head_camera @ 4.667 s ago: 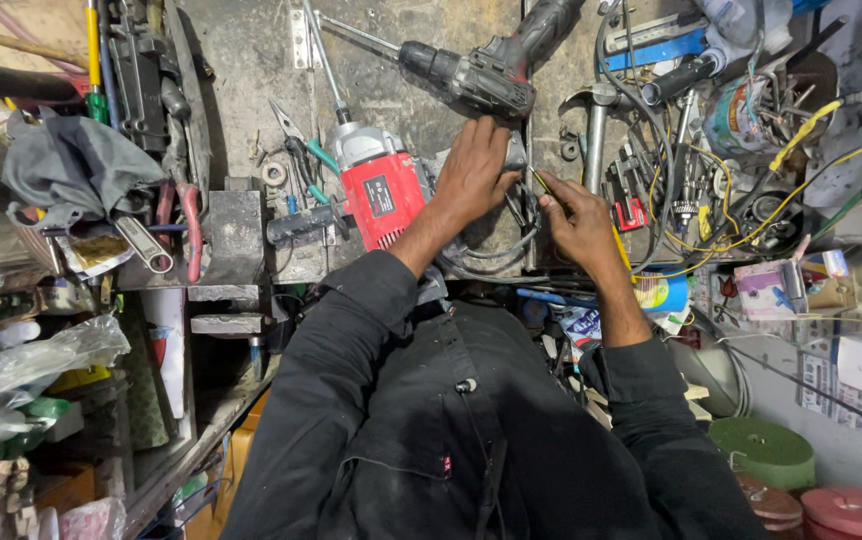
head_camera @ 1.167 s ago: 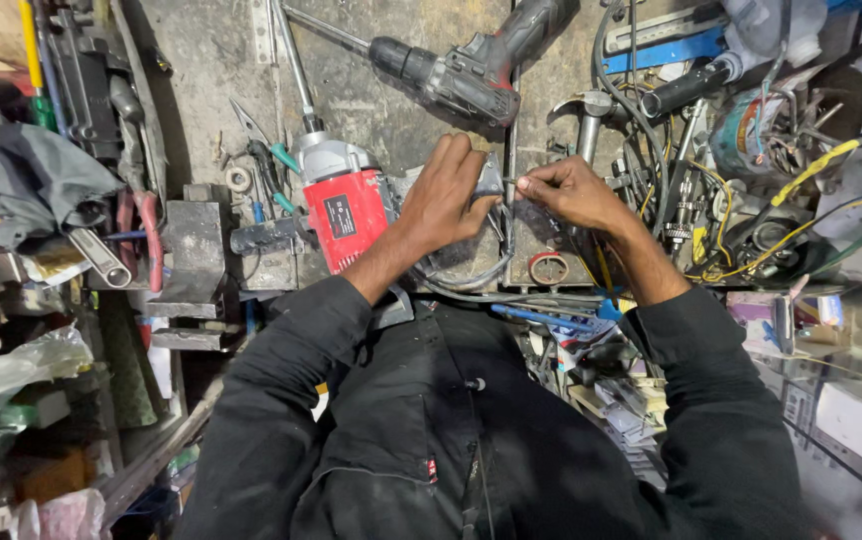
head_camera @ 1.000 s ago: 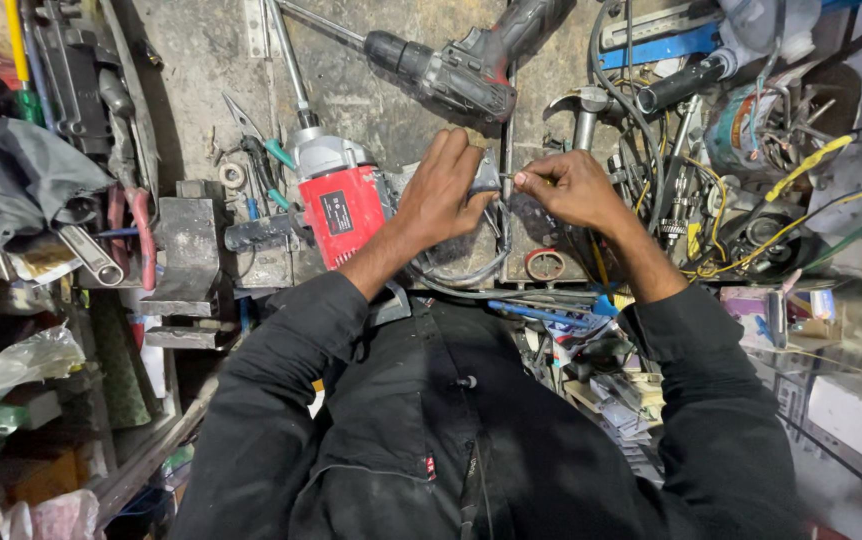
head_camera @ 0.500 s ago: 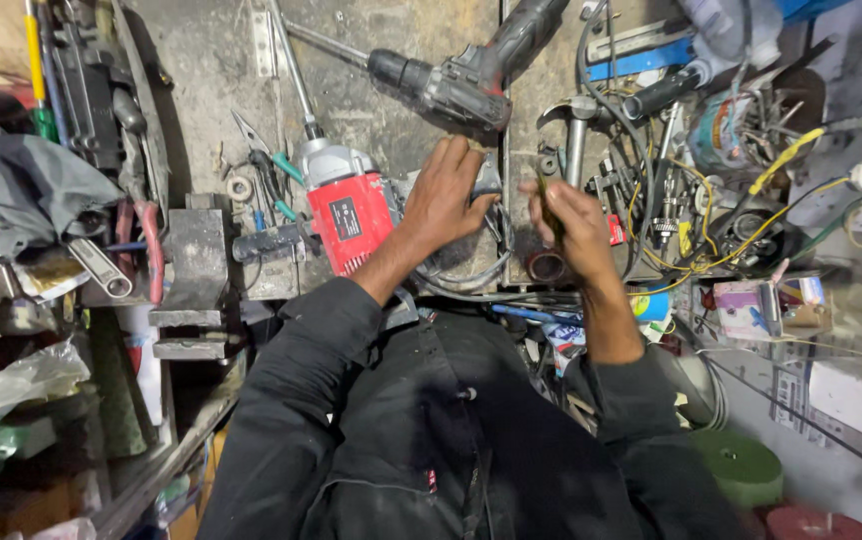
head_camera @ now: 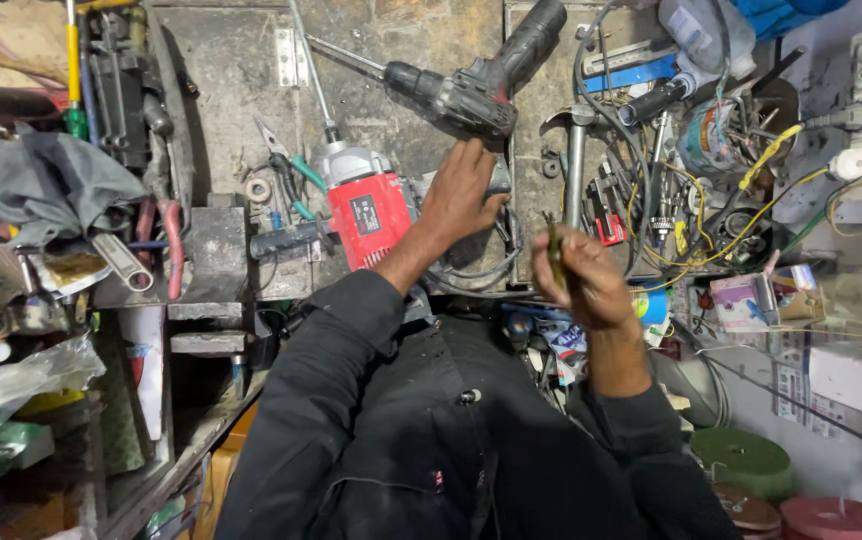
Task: The person works on a red electric power tool at a cluttered workbench, repositioning it, handling its cord, and using a screwdriver to loosen or tighten parts on its body. A second person briefly hands over a cordless drill, and the person continues adjusting the tool's components by hand.
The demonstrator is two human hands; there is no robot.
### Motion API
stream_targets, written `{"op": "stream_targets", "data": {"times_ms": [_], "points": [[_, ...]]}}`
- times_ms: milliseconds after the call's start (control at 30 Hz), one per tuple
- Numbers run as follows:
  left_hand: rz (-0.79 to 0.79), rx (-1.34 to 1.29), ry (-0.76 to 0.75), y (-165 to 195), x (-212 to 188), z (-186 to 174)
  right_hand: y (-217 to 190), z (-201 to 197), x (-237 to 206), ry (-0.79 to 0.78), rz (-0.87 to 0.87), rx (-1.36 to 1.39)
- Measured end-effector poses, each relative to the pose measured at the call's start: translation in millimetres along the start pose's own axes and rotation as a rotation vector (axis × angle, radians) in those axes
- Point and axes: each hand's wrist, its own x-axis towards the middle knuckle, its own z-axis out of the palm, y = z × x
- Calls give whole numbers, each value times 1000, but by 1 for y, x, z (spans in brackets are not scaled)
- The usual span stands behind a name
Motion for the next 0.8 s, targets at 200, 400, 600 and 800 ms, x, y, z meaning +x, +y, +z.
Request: {"op": "stream_targets", "data": {"times_ms": [200, 400, 600, 800], "points": [[-48, 38, -6, 0, 5, 6, 11, -86, 37, 647, -278, -1590], [-55, -61, 50, 1, 10, -14, 12, -125, 16, 679, -399, -1766], [-111, -62, 147, -7, -1, -73, 19, -111, 20, 597, -408, -1566], [-245, 33, 328, -38, -40, -154, 31, -97, 21, 525, -377, -1446]]}}
